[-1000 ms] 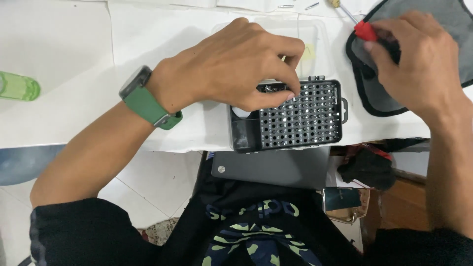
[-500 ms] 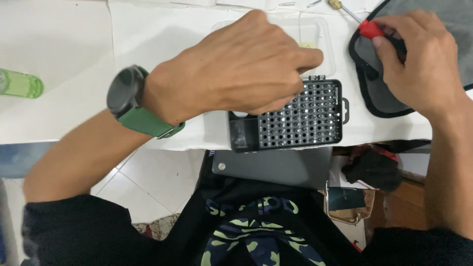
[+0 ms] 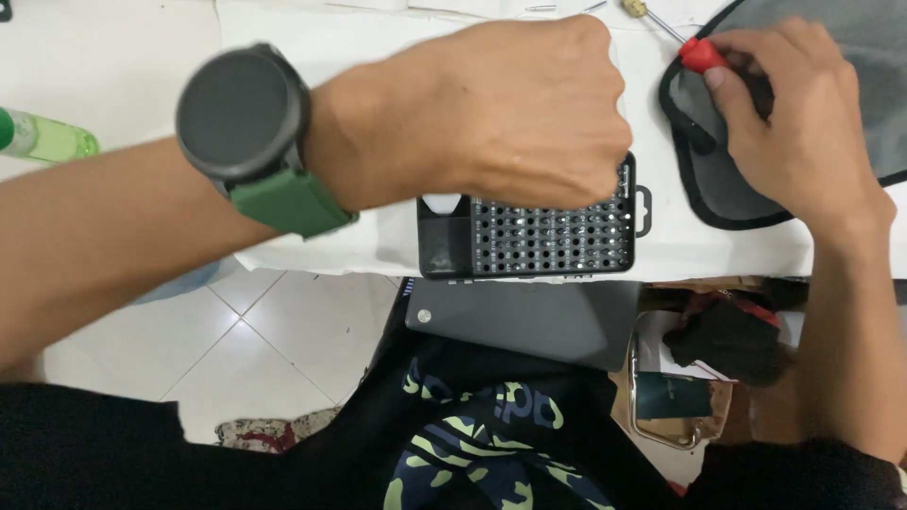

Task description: The person uses a screwdriver to remove screws from a black screwdriver bit case and places them into a clear plastic container. They then pick up the screws from the container and place them back into the case, organizing them by size.

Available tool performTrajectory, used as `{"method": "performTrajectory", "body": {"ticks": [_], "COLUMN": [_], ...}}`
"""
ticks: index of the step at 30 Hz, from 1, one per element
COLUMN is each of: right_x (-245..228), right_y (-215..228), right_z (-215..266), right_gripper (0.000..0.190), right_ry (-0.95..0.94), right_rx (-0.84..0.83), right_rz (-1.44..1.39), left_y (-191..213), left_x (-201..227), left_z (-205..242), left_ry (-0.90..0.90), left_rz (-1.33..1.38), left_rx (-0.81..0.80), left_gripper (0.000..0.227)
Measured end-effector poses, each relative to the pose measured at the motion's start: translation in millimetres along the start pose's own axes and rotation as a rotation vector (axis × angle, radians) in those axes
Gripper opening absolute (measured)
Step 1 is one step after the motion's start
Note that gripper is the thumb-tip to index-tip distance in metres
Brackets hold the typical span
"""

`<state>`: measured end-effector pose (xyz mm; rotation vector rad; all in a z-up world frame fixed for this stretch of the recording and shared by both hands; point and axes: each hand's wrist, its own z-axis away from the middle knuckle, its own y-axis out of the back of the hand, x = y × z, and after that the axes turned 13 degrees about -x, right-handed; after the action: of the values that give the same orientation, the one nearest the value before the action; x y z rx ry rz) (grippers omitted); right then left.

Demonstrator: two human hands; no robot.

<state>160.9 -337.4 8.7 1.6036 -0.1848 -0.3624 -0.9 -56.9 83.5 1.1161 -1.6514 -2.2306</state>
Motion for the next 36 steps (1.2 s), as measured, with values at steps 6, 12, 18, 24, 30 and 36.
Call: {"method": "performTrajectory", "body": {"ticks": [6,12,18,24,30,36], "right_x": [-0.5,3.7,2.2,3.4,4.8,7.1], "right_y": [-0.3,-2.7,-2.1,-4.5,-6.7,-8.5], "right_z": [-1.8,0.0,-0.6,0.2,0.9,1.8], "right_gripper": [0.023,0.023,0.022,0.022,0.021,0.021], "right_ry": [0.008,-0.018,-0.016,-0.026,-0.014,-0.006], "right_rx": [0.021,0.015,0.039,0.037,0.058,0.069], "right_rz": [-0.077,-0.078,-0.137,-0.145,-0.146,-0.143], "left_y": [0.0,25.5,18.4,1.3,0.6,-8.5], "left_x": [-3.4,5.6,10.5,18.4,21.1,27.9], "left_z": [6.1,-5.5,3.5,-1.6,-0.6,-0.8], "left_ry": [-0.076,-0.179,-0.001,0.197,0.345,0.439], "left_rz": [-0.333,-0.081,0.160,0.416,0.554,0.484], "left_rx": [0.178,-0.195,-0.204,-0.233,-0.268,-0.180], "left_gripper": [0.061,0.063,0.053,0.034,0.026,0.021]}}
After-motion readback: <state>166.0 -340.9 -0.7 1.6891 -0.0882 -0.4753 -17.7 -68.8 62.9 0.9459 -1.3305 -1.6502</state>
